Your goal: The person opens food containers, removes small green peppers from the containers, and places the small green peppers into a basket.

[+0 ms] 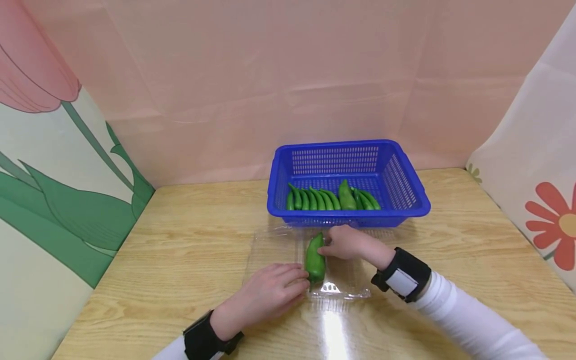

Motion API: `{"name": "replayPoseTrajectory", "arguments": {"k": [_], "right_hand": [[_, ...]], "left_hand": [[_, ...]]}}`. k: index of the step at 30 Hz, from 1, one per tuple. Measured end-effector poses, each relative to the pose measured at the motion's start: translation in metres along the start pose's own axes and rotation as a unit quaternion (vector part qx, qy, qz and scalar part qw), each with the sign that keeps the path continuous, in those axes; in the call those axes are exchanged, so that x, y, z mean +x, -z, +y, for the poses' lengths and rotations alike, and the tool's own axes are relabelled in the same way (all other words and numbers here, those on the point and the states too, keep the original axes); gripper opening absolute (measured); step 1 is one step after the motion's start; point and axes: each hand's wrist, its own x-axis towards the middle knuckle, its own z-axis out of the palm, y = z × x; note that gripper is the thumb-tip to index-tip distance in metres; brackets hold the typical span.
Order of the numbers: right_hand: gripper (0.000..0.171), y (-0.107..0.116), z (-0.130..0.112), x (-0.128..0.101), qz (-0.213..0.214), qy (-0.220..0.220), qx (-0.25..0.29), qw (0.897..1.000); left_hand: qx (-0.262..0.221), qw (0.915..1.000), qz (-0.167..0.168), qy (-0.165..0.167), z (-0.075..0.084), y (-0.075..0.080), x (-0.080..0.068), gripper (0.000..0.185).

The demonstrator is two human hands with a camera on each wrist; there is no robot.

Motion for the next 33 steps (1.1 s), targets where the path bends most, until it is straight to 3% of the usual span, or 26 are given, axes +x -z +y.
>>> {"name": "replayPoseTrajectory", "arguments": {"k": [5, 9, 12, 17, 20, 28, 33], "right_hand": [[0.029, -0.004, 0.005, 0.004, -0.010, 0.020, 0.041, 0.999], [0.029, -0.007, 0.012, 0.004, -0.034, 0.032, 0.123, 0.991], [0.038, -0.009, 0.017, 0.004, -0.056, 0.038, 0.204, 0.977], [0.049, -0.012, 0.023, 0.005, -0.100, 0.031, 0.327, 0.939], [0.052, -0.013, 0.023, 0.005, -0.117, 0.012, 0.374, 0.920], [0.054, -0.014, 0.020, 0.005, -0.113, -0.046, 0.421, 0.899], [0.057, -0.014, 0.020, 0.004, -0.115, -0.048, 0.449, 0.885]], "left_hand": [[0.003, 1.0000, 0.003, -0.001, 0.000, 0.001, 0.000, 0.019], [-0.002, 1.0000, 0.001, 0.004, 0.001, 0.001, 0.000, 0.020], [0.003, 1.0000, -0.001, 0.000, 0.001, 0.001, 0.000, 0.020], [0.015, 0.9998, -0.005, -0.008, 0.000, 0.002, 0.000, 0.020], [0.013, 0.9998, -0.009, -0.010, -0.001, 0.002, 0.000, 0.020], [0.011, 0.9999, -0.009, -0.006, 0.000, 0.002, 0.000, 0.021], [0.016, 0.9998, -0.009, -0.009, -0.001, 0.003, 0.000, 0.021]]}}
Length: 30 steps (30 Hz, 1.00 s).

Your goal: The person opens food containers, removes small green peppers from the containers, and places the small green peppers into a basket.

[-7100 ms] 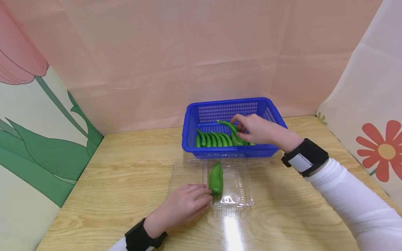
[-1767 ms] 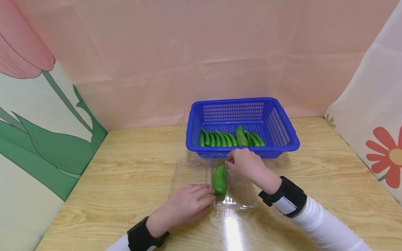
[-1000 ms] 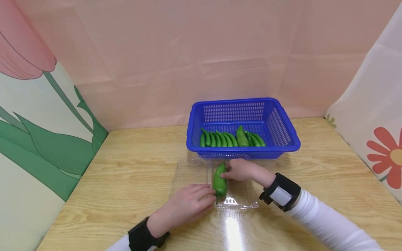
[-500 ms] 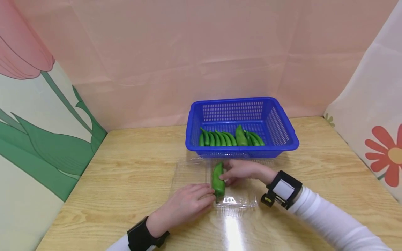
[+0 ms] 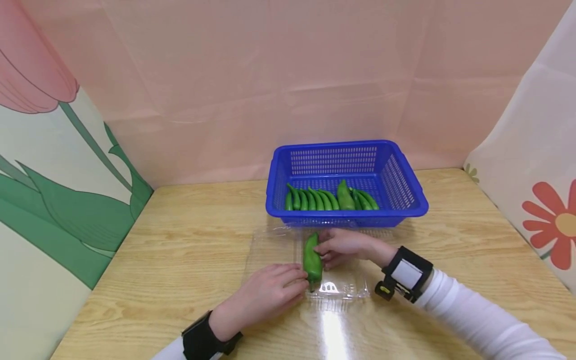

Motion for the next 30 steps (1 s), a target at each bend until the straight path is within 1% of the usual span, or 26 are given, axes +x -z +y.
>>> {"name": "replayPoseTrajectory", "arguments": {"k": [6, 9, 12, 17, 19, 21, 25, 30], "right_hand": [[0.066, -0.002, -0.002, -0.002, 0.019, 0.006, -0.016, 1.000], [0.069, -0.003, -0.002, -0.002, 0.016, 0.004, -0.015, 1.000], [0.067, -0.003, -0.002, -0.002, 0.000, 0.002, 0.004, 1.000], [0.046, -0.002, 0.000, -0.003, -0.022, -0.001, 0.026, 0.999], [0.042, -0.002, 0.000, -0.004, -0.029, 0.000, 0.035, 0.999], [0.042, -0.002, 0.001, -0.004, -0.035, -0.002, 0.056, 0.998], [0.049, -0.003, 0.001, -0.006, -0.044, -0.008, 0.096, 0.994], [0.053, -0.005, -0.002, -0.010, -0.042, -0.005, 0.103, 0.994]], "left_hand": [[0.006, 1.0000, -0.004, -0.003, 0.000, 0.001, 0.000, 0.020], [0.012, 0.9999, -0.008, -0.003, 0.000, 0.000, 0.000, 0.020], [0.016, 0.9998, -0.008, -0.004, 0.000, 0.000, -0.001, 0.021], [0.027, 0.9995, 0.004, -0.013, -0.001, 0.000, -0.001, 0.022], [0.029, 0.9995, 0.006, -0.014, 0.000, 0.001, -0.001, 0.022], [0.030, 0.9995, 0.005, -0.014, 0.000, 0.001, -0.001, 0.022], [0.031, 0.9994, 0.001, -0.013, 0.001, 0.001, -0.001, 0.022], [0.031, 0.9994, 0.002, -0.014, 0.001, 0.001, -0.001, 0.022]]}}
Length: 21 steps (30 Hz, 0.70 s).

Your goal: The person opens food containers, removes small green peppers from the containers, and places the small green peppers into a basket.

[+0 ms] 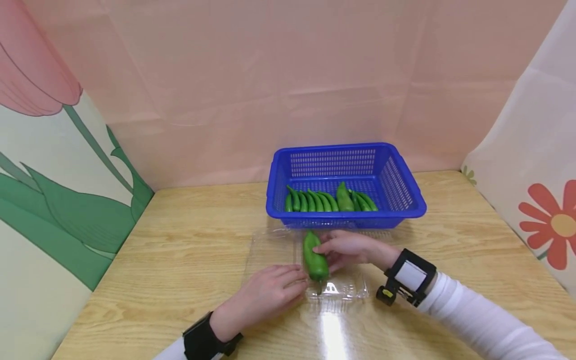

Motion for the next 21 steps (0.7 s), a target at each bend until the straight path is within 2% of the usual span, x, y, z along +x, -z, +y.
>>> {"name": "replayPoseTrajectory", "arguments": {"k": [6, 14, 21], "right_hand": [[0.057, -0.005, -0.006, -0.006, 0.013, 0.007, -0.031, 0.999], [0.061, -0.009, -0.016, -0.018, 0.043, 0.005, -0.107, 0.993], [0.059, -0.011, -0.026, -0.034, 0.044, 0.012, -0.139, 0.989]], "left_hand": [[-0.002, 1.0000, -0.005, 0.001, 0.000, -0.001, 0.000, 0.021], [-0.001, 0.9999, -0.013, 0.005, 0.002, -0.001, -0.001, 0.021], [0.001, 0.9998, -0.015, 0.012, 0.002, -0.001, -0.002, 0.020]]}}
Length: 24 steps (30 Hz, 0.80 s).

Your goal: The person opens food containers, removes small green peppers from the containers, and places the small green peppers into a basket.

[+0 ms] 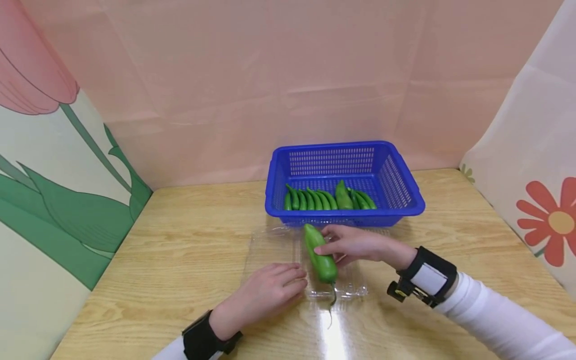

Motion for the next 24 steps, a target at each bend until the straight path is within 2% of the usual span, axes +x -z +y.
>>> {"name": "replayPoseTrajectory", "arguments": {"k": [8, 14, 20, 24], "right_hand": [[0.062, 0.010, -0.025, -0.019, 0.018, 0.004, -0.042, 0.999], [0.063, 0.032, -0.049, -0.030, 0.042, 0.004, -0.071, 0.997], [0.063, 0.060, -0.068, -0.031, 0.104, 0.012, -0.098, 0.990], [0.071, 0.078, -0.073, -0.029, 0.146, 0.015, -0.104, 0.984]], "left_hand": [[0.007, 0.9999, 0.008, -0.002, 0.000, 0.000, 0.000, 0.019], [0.006, 0.9999, 0.013, -0.001, -0.001, 0.001, -0.001, 0.020], [0.003, 0.9999, 0.013, -0.004, -0.002, -0.001, 0.000, 0.019], [0.002, 1.0000, 0.006, -0.005, -0.002, -0.002, 0.000, 0.018]]}}
